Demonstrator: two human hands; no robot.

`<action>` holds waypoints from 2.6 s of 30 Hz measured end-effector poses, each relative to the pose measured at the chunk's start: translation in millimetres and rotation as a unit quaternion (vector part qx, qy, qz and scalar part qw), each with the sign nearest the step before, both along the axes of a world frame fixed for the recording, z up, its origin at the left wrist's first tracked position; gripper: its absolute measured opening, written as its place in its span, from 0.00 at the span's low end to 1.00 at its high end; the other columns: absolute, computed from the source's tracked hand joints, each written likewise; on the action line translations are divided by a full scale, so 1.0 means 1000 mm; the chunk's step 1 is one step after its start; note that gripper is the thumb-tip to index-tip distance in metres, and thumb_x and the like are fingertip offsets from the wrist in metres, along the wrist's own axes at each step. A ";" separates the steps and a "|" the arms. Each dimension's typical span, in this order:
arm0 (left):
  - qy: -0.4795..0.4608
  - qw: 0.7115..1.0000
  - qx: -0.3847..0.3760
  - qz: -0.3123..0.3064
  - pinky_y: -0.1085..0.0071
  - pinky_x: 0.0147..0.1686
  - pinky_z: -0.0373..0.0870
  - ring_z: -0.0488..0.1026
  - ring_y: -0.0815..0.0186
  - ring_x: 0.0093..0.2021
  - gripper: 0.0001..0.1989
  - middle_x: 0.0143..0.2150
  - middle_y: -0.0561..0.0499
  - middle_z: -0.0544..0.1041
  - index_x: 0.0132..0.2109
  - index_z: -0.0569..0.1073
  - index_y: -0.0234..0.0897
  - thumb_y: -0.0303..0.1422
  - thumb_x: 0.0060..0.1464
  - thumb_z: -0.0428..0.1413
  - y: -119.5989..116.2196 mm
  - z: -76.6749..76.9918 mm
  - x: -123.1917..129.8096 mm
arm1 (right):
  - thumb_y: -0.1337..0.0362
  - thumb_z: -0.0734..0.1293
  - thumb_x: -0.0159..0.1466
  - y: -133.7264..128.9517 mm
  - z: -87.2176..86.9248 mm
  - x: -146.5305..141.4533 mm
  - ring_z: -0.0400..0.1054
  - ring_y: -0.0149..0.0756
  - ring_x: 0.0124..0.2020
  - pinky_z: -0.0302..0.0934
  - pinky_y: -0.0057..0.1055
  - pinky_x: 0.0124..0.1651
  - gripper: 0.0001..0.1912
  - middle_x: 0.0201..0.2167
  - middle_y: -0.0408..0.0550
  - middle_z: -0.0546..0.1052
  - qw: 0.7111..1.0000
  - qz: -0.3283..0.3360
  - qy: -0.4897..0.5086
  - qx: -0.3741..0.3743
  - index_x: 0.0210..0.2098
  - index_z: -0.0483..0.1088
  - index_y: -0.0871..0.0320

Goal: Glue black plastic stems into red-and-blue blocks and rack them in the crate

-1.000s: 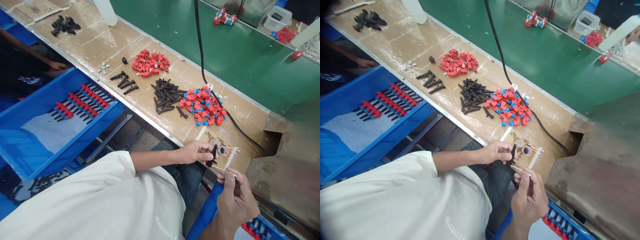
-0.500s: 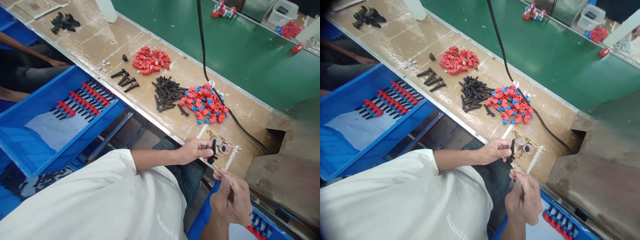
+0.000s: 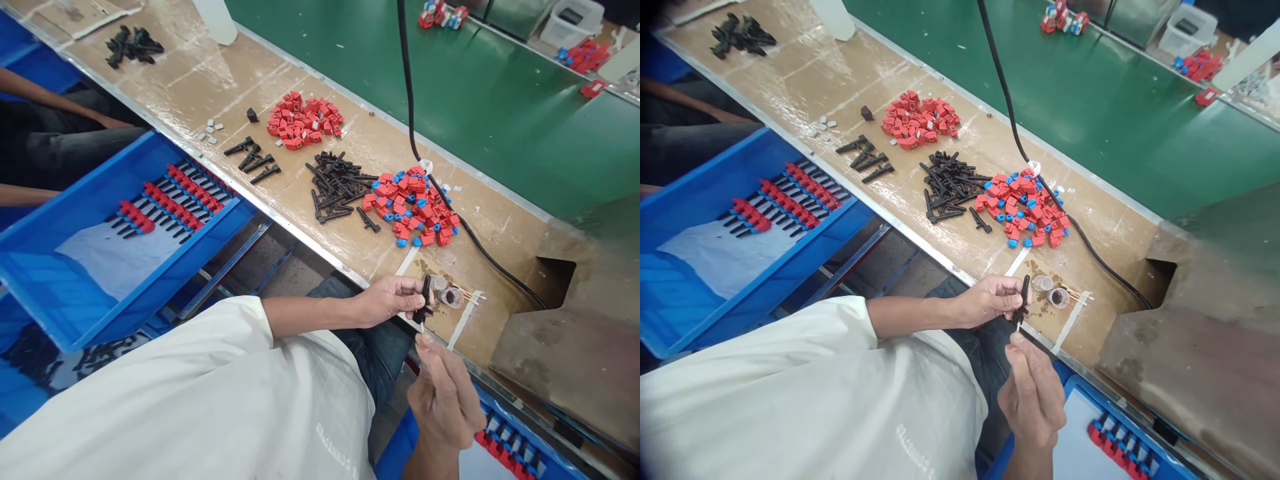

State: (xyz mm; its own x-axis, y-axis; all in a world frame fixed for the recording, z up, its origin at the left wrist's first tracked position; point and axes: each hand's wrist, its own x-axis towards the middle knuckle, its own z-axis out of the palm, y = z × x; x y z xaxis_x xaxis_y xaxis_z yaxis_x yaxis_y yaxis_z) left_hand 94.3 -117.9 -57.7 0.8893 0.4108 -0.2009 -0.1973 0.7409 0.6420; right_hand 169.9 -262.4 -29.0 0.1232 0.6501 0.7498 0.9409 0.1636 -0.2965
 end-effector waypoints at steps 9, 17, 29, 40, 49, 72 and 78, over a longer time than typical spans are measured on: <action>0.020 0.993 0.093 -0.075 0.75 0.29 0.64 0.65 0.72 0.29 0.30 0.29 0.53 0.71 0.34 0.75 0.32 0.56 0.39 0.68 0.003 0.003 -0.002 | 0.81 0.69 0.59 0.006 -0.003 0.002 0.77 0.34 0.29 0.74 0.31 0.29 0.17 0.36 0.45 0.82 0.981 -0.072 0.172 0.048 0.44 0.76 0.58; 0.002 0.996 0.026 -0.081 0.76 0.26 0.61 0.67 0.72 0.30 0.29 0.30 0.52 0.72 0.34 0.75 0.32 0.53 0.37 0.71 0.003 -0.004 -0.011 | 0.79 0.68 0.61 0.003 -0.003 -0.001 0.75 0.32 0.26 0.72 0.30 0.28 0.13 0.33 0.43 0.80 0.964 -0.091 0.247 0.037 0.41 0.77 0.58; 0.023 0.997 0.067 -0.007 0.74 0.30 0.65 0.66 0.73 0.28 0.28 0.27 0.55 0.71 0.32 0.73 0.32 0.54 0.40 0.68 -0.013 -0.001 -0.017 | 0.79 0.68 0.63 0.002 0.001 -0.028 0.77 0.31 0.31 0.73 0.26 0.34 0.13 0.33 0.46 0.81 0.994 -0.092 0.047 0.019 0.45 0.74 0.60; 0.001 0.993 -0.119 0.009 0.78 0.28 0.66 0.74 0.72 0.31 0.22 0.30 0.51 0.75 0.35 0.76 0.31 0.40 0.37 0.74 0.010 -0.007 -0.023 | 0.61 0.76 0.57 -0.008 0.005 -0.002 0.66 0.31 0.19 0.56 0.26 0.15 0.11 0.20 0.42 0.71 0.859 -0.196 0.430 0.195 0.26 0.74 0.60; 0.019 0.981 -0.193 -0.012 0.81 0.26 0.66 0.77 0.72 0.33 0.07 0.31 0.49 0.77 0.36 0.76 0.30 0.26 0.50 0.66 0.007 -0.008 -0.021 | 0.57 0.80 0.46 -0.001 -0.002 0.029 0.66 0.36 0.17 0.59 0.31 0.14 0.20 0.15 0.42 0.64 0.842 -0.255 0.410 0.239 0.16 0.67 0.58; 0.080 0.994 -0.063 0.049 0.77 0.25 0.67 0.68 0.76 0.26 0.26 0.27 0.55 0.71 0.29 0.69 0.32 0.45 0.34 0.73 0.002 -0.004 -0.018 | 0.57 0.76 0.54 0.029 -0.017 0.058 0.71 0.35 0.22 0.68 0.32 0.26 0.13 0.25 0.48 0.76 0.877 -0.323 0.349 0.068 0.30 0.78 0.62; 0.084 0.993 -0.069 0.051 0.77 0.24 0.66 0.70 0.75 0.26 0.25 0.27 0.54 0.73 0.29 0.69 0.32 0.44 0.35 0.73 0.003 -0.005 -0.018 | 0.53 0.72 0.58 0.033 -0.027 0.062 0.69 0.33 0.27 0.67 0.31 0.32 0.16 0.27 0.47 0.76 0.907 -0.318 0.276 -0.033 0.34 0.79 0.61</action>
State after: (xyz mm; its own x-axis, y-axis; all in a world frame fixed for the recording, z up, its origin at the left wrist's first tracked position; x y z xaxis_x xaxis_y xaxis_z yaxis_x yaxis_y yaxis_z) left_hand 76.0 -115.0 -63.0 0.7940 0.4547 -0.4035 -0.1735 0.8057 0.5664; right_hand 232.3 -229.6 -55.8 0.8331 0.3575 0.4221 0.5443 -0.3945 -0.7403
